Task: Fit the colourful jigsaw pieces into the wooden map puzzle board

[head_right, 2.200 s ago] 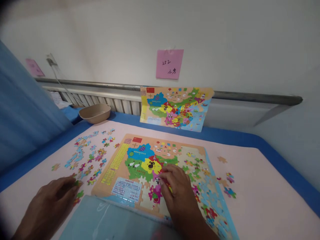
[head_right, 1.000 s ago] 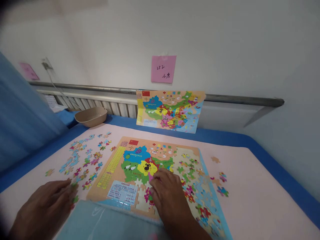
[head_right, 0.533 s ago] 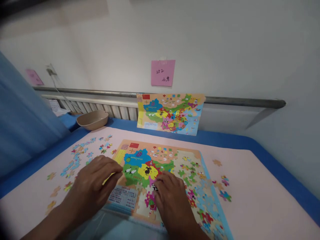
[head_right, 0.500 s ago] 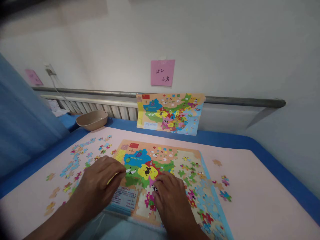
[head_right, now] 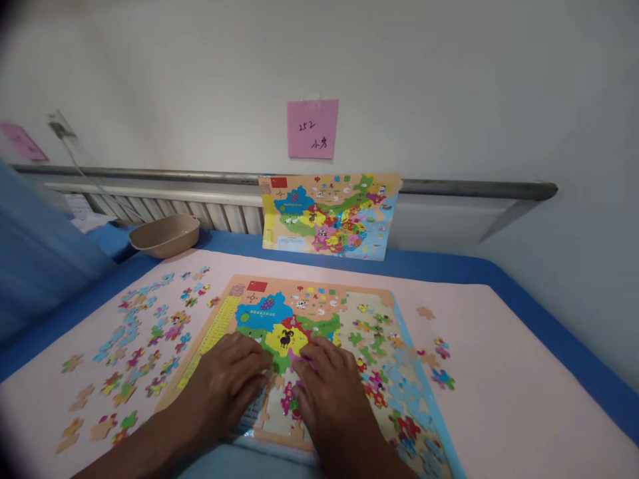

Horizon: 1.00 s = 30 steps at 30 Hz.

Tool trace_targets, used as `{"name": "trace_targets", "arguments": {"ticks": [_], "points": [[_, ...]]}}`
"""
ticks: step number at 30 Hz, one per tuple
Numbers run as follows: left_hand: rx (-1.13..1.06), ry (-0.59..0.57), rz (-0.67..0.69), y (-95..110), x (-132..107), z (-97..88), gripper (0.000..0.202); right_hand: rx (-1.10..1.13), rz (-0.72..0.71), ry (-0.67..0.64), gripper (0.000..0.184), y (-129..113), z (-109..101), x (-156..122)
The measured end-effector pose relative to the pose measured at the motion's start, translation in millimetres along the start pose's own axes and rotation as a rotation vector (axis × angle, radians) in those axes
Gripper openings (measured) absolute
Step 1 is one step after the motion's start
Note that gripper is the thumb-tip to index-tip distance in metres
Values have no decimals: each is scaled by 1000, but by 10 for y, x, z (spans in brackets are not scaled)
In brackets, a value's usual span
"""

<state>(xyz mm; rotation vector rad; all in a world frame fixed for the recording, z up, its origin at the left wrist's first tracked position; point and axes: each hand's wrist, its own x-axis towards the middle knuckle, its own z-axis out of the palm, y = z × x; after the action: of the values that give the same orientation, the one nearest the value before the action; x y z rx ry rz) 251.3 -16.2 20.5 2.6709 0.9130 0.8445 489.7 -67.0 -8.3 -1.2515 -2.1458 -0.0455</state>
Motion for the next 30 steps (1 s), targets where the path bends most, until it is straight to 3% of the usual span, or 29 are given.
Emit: {"name": "trace_targets", "arguments": {"ticks": [7,10,12,15,20,22,25,30], "points": [[77,68,-64,-111,-29,31,15,-5,-19,47,27,-19,-47,19],[125,24,-37,-36,-28,-62,19,-38,-39,55,27,-6,-35,20],[135,-36,51,41,-70,-68,24,-59,-57,70,28,5,-14,19],[111,-76,275,130,-224,167,28,-67,-79,90,32,12,13,16],[142,-90,332,177,-524,932,30,-84,-81,54,37,21,71,-10],[153,-90,349,174,-590,1136,32,-77,-68,78,36,28,124,-37],[152,-89,378,155,-628,1252,33,-55,-46,97,35,34,204,-74],[160,-83,388,129,-615,1209,29,-79,-62,81,35,46,265,-77]]}}
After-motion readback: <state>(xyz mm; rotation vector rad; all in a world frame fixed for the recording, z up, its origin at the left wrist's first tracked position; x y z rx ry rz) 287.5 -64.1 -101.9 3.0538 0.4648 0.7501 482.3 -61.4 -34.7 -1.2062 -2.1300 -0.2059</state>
